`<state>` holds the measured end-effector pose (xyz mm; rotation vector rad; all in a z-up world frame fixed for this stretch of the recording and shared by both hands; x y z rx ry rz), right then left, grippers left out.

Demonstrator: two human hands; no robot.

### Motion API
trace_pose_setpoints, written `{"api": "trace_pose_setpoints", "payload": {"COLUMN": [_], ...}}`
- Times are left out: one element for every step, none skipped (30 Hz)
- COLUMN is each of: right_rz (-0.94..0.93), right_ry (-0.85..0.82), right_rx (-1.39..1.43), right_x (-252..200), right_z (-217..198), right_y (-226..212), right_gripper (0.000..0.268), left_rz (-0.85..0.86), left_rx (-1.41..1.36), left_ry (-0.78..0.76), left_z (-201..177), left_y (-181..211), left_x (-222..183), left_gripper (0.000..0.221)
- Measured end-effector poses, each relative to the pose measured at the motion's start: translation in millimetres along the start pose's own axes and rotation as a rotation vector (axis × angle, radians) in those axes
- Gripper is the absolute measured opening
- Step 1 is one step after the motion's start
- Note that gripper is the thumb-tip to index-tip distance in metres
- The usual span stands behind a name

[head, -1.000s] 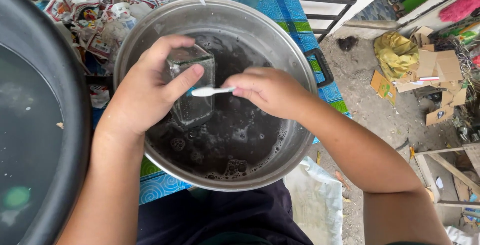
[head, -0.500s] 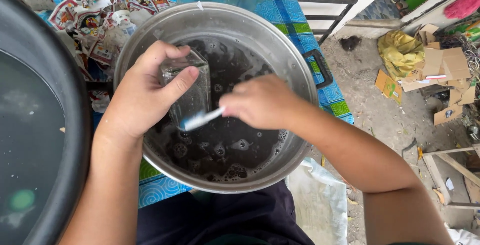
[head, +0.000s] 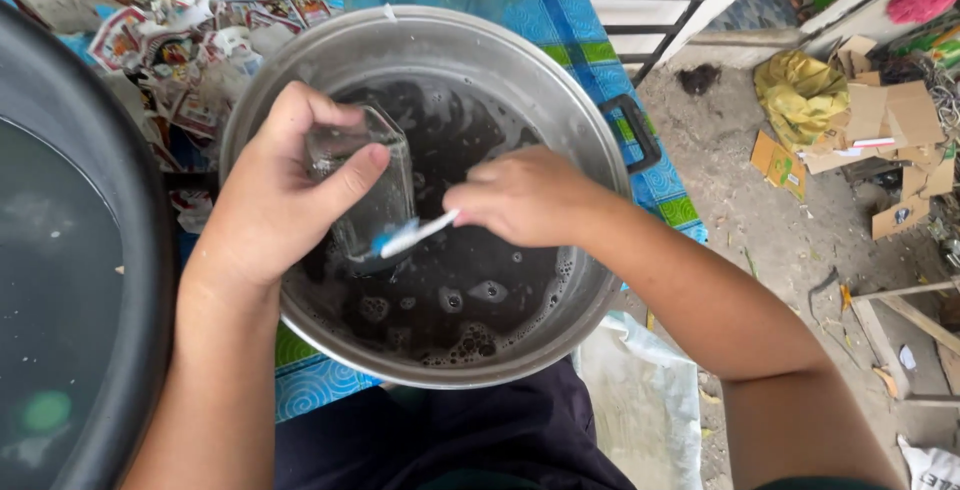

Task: Washing glass bottles in a basin of soapy water using a toothbrush

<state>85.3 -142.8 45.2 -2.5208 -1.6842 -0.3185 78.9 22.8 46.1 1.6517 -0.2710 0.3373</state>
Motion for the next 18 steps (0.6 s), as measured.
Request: {"api": "trace_pose_setpoints", "payload": {"right_rz": [-0.006, 0.175, 0.359, 0.354, 0.422, 0.487, 0.488, 0.388, 0.286, 0.285, 0.306, 0.326, 0.33, 0.352, 0.368, 0.366, 0.404, 0.442], "right_ry": [-0.004, -0.008, -0.013, -0.017, 0.075, 0.168, 0.169, 0.189, 0.205, 0.203, 0.177, 0.151, 0.152, 0.148, 0.144, 0.145, 0.177, 0.208], "right_rx": [0.008, -0.008, -0.024, -0.017, 0.17, 0.359, 0.354, 0.486, 0.623, 0.624, 0.719, 0.814, 0.818, 0.802, 0.781, 0.78, 0.799, 0.817], "right_x": [0.8, 0.0, -4.2, -3.6, -4.5, -6.5, -2.4, 5.7, 13.0, 18.7, 23.8, 28.7, 31.3, 33.6, 37.9, 36.1, 33.9, 31.7], "right_z": [-3.6, -6.4, -8.9, -6.4, -12.9, -18.6, -15.6, -13.6, -10.8, -13.8, -12.1, -10.5, -7.6, -4.0, -1.7, -0.7, -0.7, -0.7], "right_y": [7.6, 34.0, 59.8, 58.6, 66.4, 75.1, 72.9, 61.7, 49.0, 39.2, 29.1, 18.7, 15.1, 12.8, 11.5, 11.4, 15.8, 20.0], "right_gripper": [0.008, 0.01, 0.013, 0.013, 0.009, 0.01, 0.01, 0.012, 0.019, 0.019, 0.056, 0.092, 0.092, 0.101, 0.109, 0.109, 0.094, 0.08], "left_rz": [-0.008, 0.003, 0.015, 0.007, -0.009, -0.025, -0.021, 0.004, 0.022, 0.02, 0.039, 0.058, 0.053, 0.069, 0.09, 0.092, 0.054, 0.016], "left_rx": [0.001, -0.021, -0.042, -0.039, -0.087, -0.134, -0.136, -0.094, -0.051, -0.051, -0.074, -0.097, -0.097, -0.107, -0.115, -0.114, -0.049, 0.017], "left_ry": [0.007, 0.011, 0.014, 0.019, 0.0, -0.02, -0.021, -0.036, -0.048, -0.047, -0.084, -0.12, -0.124, -0.149, -0.17, -0.169, -0.177, -0.185], "left_z": [-0.6, -0.8, -1.0, -1.7, 0.9, 4.0, 4.5, 6.4, 7.5, 7.6, 11.0, 14.4, 15.4, 18.0, 19.6, 19.5, 20.1, 20.1], "left_y": [-0.5, 0.3, 1.1, -2.4, -5.8, -8.8, -8.0, -6.0, -5.0, -2.5, 2.5, 7.6, 6.2, 7.3, 9.1, 10.0, 6.4, 2.7], "left_x": [0.5, 0.7, 0.9, -3.2, -1.6, 0.4, 1.7, 2.7, 1.6, 1.5, 0.5, -0.7, -1.1, -2.3, -1.9, -2.5, -3.0, -3.8], "left_gripper": [0.028, 0.029, 0.031, 0.031, 0.036, 0.04, 0.04, 0.049, 0.059, 0.059, 0.058, 0.056, 0.056, 0.06, 0.063, 0.063, 0.064, 0.065]}}
Point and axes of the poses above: each hand's wrist, its own x-axis towards the middle knuckle, its own z-axis out of the palm, y = z × x, the point moved 10 cm from there along x, towards the middle knuckle, and after that the axes turned 5 degrees about y, right-handed, at the moved point
